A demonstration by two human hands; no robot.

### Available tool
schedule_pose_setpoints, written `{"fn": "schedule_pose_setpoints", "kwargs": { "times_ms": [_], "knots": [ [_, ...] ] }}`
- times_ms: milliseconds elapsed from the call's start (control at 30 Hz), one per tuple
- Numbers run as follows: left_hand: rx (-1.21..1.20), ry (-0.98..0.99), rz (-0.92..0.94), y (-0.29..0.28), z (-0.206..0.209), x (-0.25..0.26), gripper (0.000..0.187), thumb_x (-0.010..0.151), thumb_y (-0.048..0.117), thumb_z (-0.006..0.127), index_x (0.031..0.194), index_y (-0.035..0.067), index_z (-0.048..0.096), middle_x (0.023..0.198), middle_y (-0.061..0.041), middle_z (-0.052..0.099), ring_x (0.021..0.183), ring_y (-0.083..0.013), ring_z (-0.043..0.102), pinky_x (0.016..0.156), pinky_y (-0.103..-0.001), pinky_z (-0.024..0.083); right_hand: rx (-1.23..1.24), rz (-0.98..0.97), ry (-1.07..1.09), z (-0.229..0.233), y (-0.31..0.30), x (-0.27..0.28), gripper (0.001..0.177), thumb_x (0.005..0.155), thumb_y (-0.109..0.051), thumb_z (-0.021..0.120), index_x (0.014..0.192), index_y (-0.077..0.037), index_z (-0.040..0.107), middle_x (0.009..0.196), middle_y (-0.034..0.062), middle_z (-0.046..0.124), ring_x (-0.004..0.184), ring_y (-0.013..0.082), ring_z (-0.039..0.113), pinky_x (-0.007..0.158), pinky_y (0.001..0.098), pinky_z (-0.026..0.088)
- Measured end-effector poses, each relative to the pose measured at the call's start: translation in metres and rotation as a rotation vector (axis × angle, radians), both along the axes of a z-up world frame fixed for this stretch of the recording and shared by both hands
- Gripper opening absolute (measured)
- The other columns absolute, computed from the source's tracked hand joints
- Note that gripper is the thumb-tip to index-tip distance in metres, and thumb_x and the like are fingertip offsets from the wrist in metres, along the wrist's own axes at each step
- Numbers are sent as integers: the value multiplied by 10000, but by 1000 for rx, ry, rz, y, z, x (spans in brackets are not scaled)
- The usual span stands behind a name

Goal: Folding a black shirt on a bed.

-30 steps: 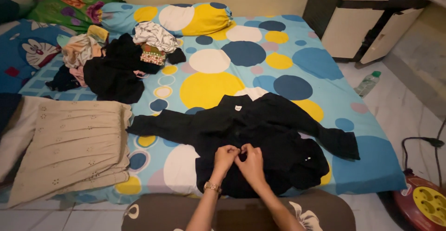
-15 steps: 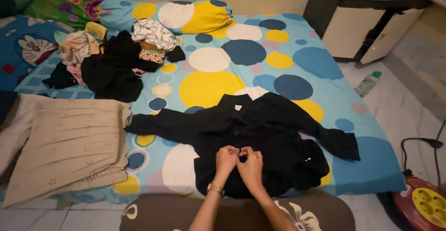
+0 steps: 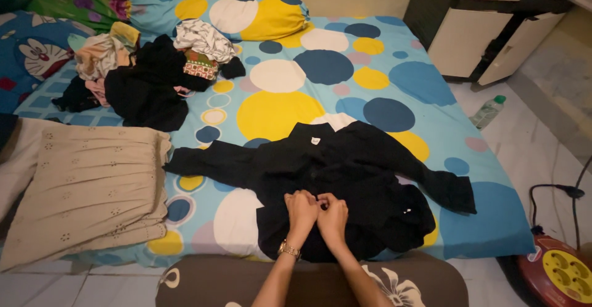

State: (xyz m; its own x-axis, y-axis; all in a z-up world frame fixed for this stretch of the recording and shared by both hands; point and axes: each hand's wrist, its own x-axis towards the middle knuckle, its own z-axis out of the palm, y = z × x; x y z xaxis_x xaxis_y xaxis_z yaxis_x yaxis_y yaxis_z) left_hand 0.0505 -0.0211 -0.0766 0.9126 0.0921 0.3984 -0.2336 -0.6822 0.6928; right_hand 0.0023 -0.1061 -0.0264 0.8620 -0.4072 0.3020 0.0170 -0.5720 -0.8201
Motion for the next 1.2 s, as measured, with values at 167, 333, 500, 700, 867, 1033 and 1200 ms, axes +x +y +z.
{"fn": "schedule_pose_setpoints", "kwargs": {
  "times_ms": [167, 333, 500, 700, 867, 1033, 1200],
  "knots": [
    [29, 83, -6, 1, -4, 0, 227, 840, 174, 678, 756, -28, 737, 811, -225, 716, 813, -396, 641, 840, -481, 427, -2, 13, -23, -2, -2, -1, 147, 764, -71, 745, 902, -43, 786, 806, 144, 775, 754, 284, 759, 701, 371, 585],
    [-61, 86, -61, 12, -26, 12, 164, 865, 141, 658, 830, 30, 774, 878, -185, 735, 832, -430, 620, 834, -488, 444, 102, 11, 145, -20, -19, 15, 174, 800, -143, 781, 958, -76, 807, 857, 122, 780, 783, 223, 762, 728, 319, 581],
    [-225, 97, -204, 15, -1, 13, 125, 872, 134, 667, 857, 46, 753, 820, -151, 739, 813, -363, 663, 785, -459, 499, 751, 302, 351, -61, -66, 49, 269, 786, -131, 816, 1039, -38, 807, 928, 29, 775, 815, 139, 637, 781, 270, 509],
    [-477, 212, -264, 3, 27, 9, 187, 896, 233, 705, 933, 52, 733, 804, -130, 760, 767, -297, 756, 700, -366, 560, 850, 368, 435, -43, -78, 43, 350, 831, -172, 827, 1150, -41, 765, 933, -17, 714, 814, 105, 574, 775, 258, 465],
    [-328, 233, -216, 11, 67, -25, 239, 988, 295, 650, 1053, 68, 689, 887, -140, 755, 849, -339, 750, 707, -401, 560, 878, 403, 307, -38, -70, 38, 311, 862, -204, 796, 1126, -43, 769, 917, -29, 705, 828, 82, 587, 769, 240, 470],
    [144, 98, -295, 49, 107, -71, 432, 791, 72, 724, 1205, 125, 611, 1119, -147, 688, 953, -408, 677, 745, -486, 545, 1205, 265, 151, -54, -88, 39, 101, 914, -157, 776, 996, -108, 746, 826, -38, 628, 732, 100, 543, 698, 274, 419],
    [269, 453, -594, 110, 163, -94, 379, 793, 111, 791, 1149, 73, 666, 1101, -160, 692, 939, -358, 678, 764, -422, 540, 624, 736, 404, 8, -113, 16, 131, 868, -147, 708, 844, -26, 754, 797, 11, 723, 737, 110, 630, 724, 270, 488]
  ]
}}
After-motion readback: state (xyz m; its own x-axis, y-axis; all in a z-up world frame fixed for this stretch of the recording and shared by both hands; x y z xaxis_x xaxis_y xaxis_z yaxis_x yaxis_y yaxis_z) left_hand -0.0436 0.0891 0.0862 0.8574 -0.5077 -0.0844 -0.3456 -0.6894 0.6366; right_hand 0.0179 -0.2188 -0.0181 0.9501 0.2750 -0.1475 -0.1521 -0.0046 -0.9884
